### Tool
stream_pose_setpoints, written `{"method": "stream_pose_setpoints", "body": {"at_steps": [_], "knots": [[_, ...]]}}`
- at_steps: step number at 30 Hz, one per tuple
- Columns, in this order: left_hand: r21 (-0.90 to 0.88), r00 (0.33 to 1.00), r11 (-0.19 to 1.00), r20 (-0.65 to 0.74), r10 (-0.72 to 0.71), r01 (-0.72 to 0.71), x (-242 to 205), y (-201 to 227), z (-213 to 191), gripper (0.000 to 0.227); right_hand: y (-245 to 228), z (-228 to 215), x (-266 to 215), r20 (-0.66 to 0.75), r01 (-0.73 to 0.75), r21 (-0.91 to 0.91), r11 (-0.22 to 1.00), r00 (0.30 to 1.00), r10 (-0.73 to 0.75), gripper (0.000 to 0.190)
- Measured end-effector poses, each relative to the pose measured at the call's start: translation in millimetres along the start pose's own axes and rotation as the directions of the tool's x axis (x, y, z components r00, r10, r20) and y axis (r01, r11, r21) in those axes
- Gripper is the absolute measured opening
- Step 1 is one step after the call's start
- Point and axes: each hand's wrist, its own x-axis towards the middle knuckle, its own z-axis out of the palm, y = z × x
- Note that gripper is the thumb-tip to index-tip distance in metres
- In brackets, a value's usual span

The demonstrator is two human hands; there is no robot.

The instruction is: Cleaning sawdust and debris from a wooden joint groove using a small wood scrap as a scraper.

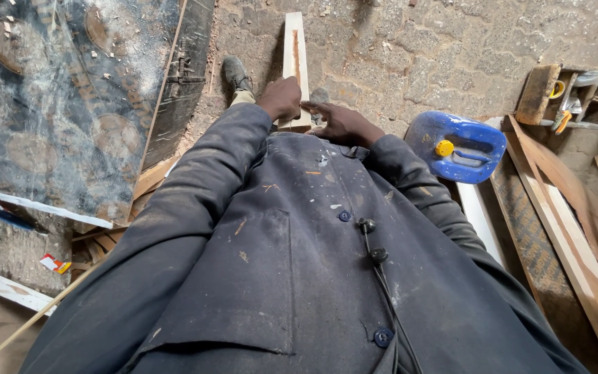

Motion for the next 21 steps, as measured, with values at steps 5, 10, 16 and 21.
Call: {"method": "stream_pose_setpoints", "body": {"at_steps": [5, 10, 16, 21], "knots": [[-0.001, 1.0, 1.0, -0.017, 0.02, -0.02, -3.8, 4.5, -2.2, 0.025, 4.2, -0.9, -1.7, -0.007, -0.003, -0.012, 1.0, 1.0, 0.003, 0.069], [0.071, 0.998, 0.996, -0.028, 0.056, -0.053, -0.2, 1.7, 1.1, 0.025, 3.3, -0.9, -1.3, 0.003, -0.01, 0.005, 1.0, 1.0, 0.01, 0.069], [-0.078, 0.996, 0.993, -0.009, -0.085, 0.084, -2.3, 2.0, 3.0, 0.032, 10.0, 2.4, 0.6, 0.0, -0.009, 0.021, 1.0, 1.0, 0.009, 0.069], [-0.009, 1.0, 1.0, 0.019, -0.025, 0.025, -11.9, 4.2, -2.9, 0.033, 16.0, 4.0, 1.8, -0.008, -0.003, 0.042, 0.999, 1.0, 0.003, 0.069]]}}
